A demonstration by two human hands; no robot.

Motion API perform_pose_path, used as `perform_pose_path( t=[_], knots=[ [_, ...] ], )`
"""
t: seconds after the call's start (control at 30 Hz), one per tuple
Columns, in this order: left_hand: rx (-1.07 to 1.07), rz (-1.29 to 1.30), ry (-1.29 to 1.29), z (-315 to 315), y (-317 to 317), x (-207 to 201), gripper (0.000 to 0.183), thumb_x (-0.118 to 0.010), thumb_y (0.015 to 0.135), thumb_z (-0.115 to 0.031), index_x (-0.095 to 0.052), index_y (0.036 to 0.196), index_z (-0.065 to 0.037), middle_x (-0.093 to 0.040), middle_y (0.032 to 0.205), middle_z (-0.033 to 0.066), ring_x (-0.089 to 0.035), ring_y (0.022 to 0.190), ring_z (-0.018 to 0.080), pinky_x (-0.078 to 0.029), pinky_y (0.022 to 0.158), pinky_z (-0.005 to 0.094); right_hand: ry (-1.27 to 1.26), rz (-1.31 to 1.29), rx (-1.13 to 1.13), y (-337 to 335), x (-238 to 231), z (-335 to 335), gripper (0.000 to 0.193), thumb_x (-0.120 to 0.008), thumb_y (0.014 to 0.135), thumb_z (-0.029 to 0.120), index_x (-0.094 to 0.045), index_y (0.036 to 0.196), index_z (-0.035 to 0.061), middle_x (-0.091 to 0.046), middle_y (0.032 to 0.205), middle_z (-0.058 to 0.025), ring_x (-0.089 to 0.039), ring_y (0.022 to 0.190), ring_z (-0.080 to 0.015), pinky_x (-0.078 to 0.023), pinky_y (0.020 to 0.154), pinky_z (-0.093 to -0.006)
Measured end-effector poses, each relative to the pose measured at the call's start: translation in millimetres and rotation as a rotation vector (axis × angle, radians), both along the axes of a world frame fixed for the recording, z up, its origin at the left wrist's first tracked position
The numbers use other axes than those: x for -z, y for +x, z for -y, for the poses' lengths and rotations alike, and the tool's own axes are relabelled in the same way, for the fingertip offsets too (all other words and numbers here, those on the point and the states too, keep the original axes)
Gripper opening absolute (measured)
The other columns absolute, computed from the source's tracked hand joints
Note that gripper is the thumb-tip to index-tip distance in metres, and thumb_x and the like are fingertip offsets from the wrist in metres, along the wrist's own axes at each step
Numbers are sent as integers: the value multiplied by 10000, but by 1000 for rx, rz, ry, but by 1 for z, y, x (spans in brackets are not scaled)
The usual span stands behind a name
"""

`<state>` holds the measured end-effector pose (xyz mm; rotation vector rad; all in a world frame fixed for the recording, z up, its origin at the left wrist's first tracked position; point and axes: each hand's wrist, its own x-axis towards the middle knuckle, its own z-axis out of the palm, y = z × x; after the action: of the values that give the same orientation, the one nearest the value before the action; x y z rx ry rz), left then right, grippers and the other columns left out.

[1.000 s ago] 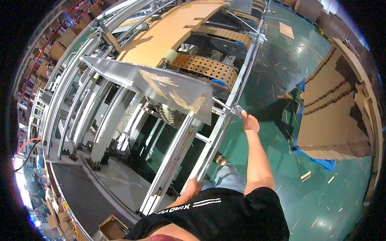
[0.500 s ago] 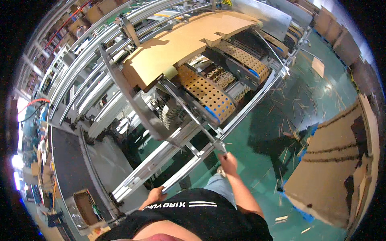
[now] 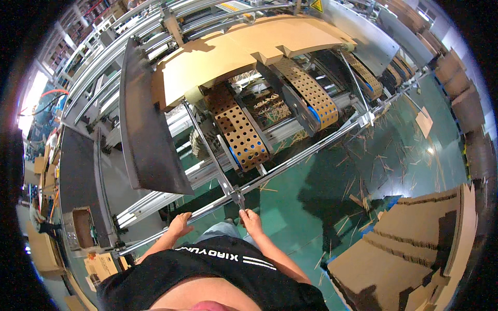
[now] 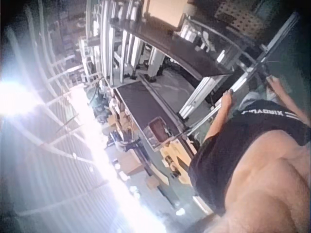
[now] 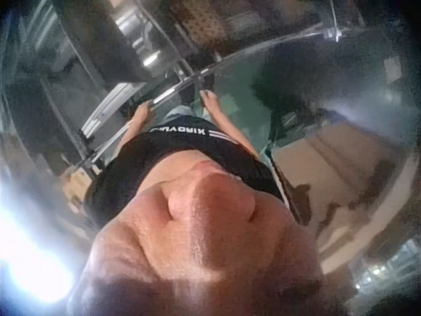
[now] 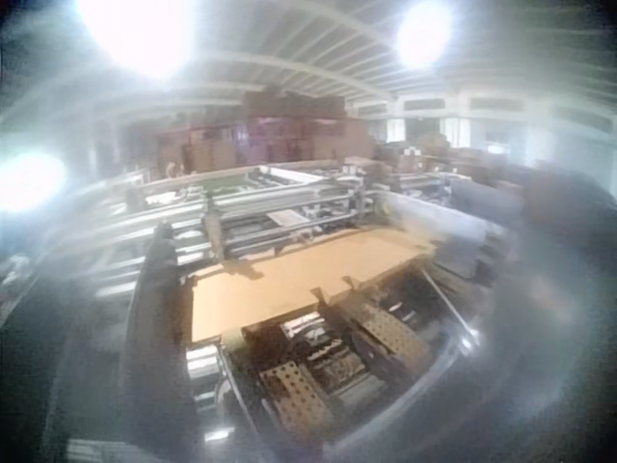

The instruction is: The person operates a cardboard processing machine in a factory setting. They load large sheets of cardboard into the machine, interact with the control panel, and manually adjust the cardboard as it moves through the rollers.

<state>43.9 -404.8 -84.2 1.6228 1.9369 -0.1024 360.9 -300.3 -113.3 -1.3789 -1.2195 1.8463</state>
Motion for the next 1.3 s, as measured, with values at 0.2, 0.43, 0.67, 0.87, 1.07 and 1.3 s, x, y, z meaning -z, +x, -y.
perform_pose_path(
  t=[0.2,0.43,0.67,0.87,1.07,1.3],
  knots=[
    [98,-148,-274,-20,-13,19,475,-709,682,-347,-588,1030,-48,-657,905,169,-627,880,360,-503,763,441,7,21,50,-9,5,10,397,-514,943,411,-548,774,53,-504,600,0,-441,500,-85,-344,459,-245],
    [160,-41,-171,-21,-28,33,418,-682,704,-381,-625,941,-42,-660,852,196,-638,811,380,-517,717,457,40,99,227,-37,-14,22,471,-485,935,460,-547,698,57,-493,599,-4,-430,551,-101,-352,507,-280],
    [201,213,-7,-21,-30,23,302,-629,745,-188,-605,992,-16,-651,884,233,-627,862,406,-496,786,465,430,809,476,-59,14,30,516,-506,906,480,-557,661,29,-562,627,-168,-497,552,-333,-404,562,-440],
    [258,386,24,-24,-28,44,210,-576,770,-147,-577,911,7,-634,856,274,-629,850,422,-503,757,512,345,1163,577,-43,40,17,663,-389,868,649,-613,695,50,-599,773,-225,-588,769,-417,-443,658,-493],
    [260,470,-2,-27,-26,44,236,-552,758,-149,-581,893,43,-630,855,296,-633,828,444,-517,744,516,398,1257,456,-29,35,16,687,-336,895,615,-653,782,17,-624,853,-238,-602,822,-419,-465,728,-493],
    [227,355,10,-23,-35,35,267,-645,683,-157,-609,903,-8,-651,844,220,-643,839,387,-529,743,473,896,1395,404,-9,85,11,540,-499,931,425,-521,533,61,-481,518,-163,-508,505,-277,-396,481,-384]
  ],
)
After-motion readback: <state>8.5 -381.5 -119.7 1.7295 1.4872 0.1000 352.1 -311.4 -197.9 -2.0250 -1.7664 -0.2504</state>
